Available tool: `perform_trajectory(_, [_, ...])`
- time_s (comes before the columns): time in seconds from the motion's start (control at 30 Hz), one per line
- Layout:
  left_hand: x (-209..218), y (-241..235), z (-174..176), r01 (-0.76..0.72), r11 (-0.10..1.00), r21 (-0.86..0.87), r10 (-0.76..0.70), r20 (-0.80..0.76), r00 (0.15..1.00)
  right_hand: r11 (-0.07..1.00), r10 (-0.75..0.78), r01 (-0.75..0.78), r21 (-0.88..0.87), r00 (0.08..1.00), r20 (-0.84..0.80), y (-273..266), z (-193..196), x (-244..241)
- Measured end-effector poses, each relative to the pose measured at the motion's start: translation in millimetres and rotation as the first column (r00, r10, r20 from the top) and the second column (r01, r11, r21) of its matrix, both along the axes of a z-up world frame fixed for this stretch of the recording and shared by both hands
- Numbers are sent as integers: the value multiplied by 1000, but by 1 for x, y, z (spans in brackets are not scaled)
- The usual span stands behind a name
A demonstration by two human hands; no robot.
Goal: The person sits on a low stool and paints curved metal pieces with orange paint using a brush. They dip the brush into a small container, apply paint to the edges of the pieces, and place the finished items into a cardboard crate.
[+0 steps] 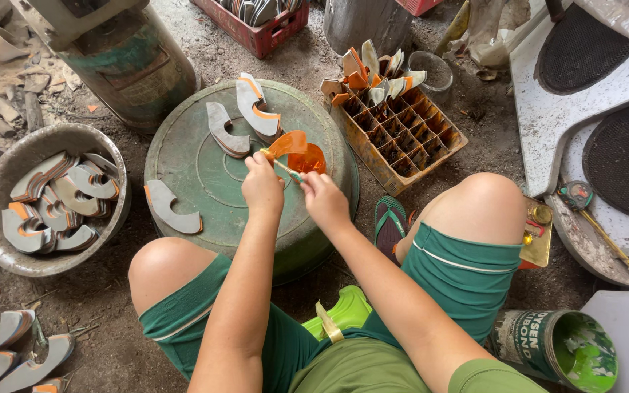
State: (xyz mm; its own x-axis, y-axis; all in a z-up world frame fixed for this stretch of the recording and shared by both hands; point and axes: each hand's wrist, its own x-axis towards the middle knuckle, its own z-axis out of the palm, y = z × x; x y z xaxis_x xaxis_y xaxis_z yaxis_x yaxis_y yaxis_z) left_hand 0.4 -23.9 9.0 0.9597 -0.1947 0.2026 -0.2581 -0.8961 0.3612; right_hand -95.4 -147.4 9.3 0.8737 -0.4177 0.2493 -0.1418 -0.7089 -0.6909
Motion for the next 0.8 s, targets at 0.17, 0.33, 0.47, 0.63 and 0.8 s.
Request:
perform_trajectory(0.17, [3,8,0,-42,999,-4,41,-51,998,985,-128,126,116,992,17,-17,4,-4])
perform_trajectory(0.33, [10,11,5,-74,996,-48,72,-42,997,995,-83,87,46,994,-77,-28,9,-17])
perform_trajectory(0.47, [3,6,6,-9,1000,-12,8,-59,998,991,-103,99,95,994,40,-37,13,-12])
perform_trajectory(0.63, [4,8,13,-29,1000,-1,29,-82,996,1000,-31,31,5,998,47,-27,16,-9])
perform_trajectory(0.8, [4,15,17,-33,999,-17,32,-96,995,997,-52,61,47,984,-170,-41,20,-12])
